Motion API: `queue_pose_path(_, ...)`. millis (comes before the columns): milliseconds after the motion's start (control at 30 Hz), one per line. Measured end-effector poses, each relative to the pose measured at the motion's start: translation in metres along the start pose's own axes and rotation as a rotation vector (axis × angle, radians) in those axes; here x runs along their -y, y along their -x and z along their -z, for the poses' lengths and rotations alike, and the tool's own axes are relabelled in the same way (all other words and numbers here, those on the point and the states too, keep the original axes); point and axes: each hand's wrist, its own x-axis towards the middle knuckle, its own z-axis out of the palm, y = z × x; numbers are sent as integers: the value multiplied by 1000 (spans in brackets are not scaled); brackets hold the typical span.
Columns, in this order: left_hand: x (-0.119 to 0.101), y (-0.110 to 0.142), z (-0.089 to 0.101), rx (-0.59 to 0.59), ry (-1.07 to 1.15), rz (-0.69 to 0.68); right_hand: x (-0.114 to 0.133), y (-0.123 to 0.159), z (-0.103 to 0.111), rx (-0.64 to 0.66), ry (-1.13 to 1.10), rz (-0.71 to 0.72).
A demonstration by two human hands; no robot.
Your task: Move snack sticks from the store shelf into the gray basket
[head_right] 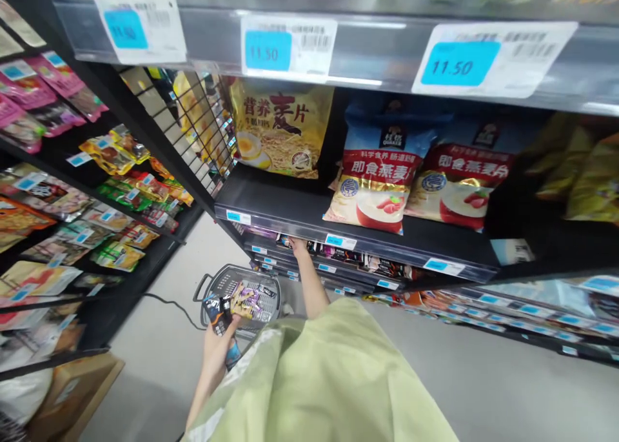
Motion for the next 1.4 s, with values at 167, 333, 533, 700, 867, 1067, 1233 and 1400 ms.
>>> queue_pose_path(167,-10,-10,-21,23,12,-15,-5,4,29,176,154,-115)
queue_pose_path(333,-14,-6,-33,87,42,-24,-1,4,37,196,720,216)
queue_pose_path(533,-8,1,-26,43,44,-69,0,-3,18,239,1280,183)
queue_pose_path(700,-2,4,-26,39,93,-35,12,4,19,247,1221,228)
queue_pose_path(867,2,2,-36,162,192,1,-2,75,55,409,527,246)
queue_pose_path(1067,-3,0,-49,393,257,34,-16,187,85,948,238,-318)
queue_pose_path(1233,-14,2,-54,564,235,71,13,192,70,812,199,-185)
queue_pose_path(1400,-7,1,-56,613,253,86,7,184,72,652,135,-112)
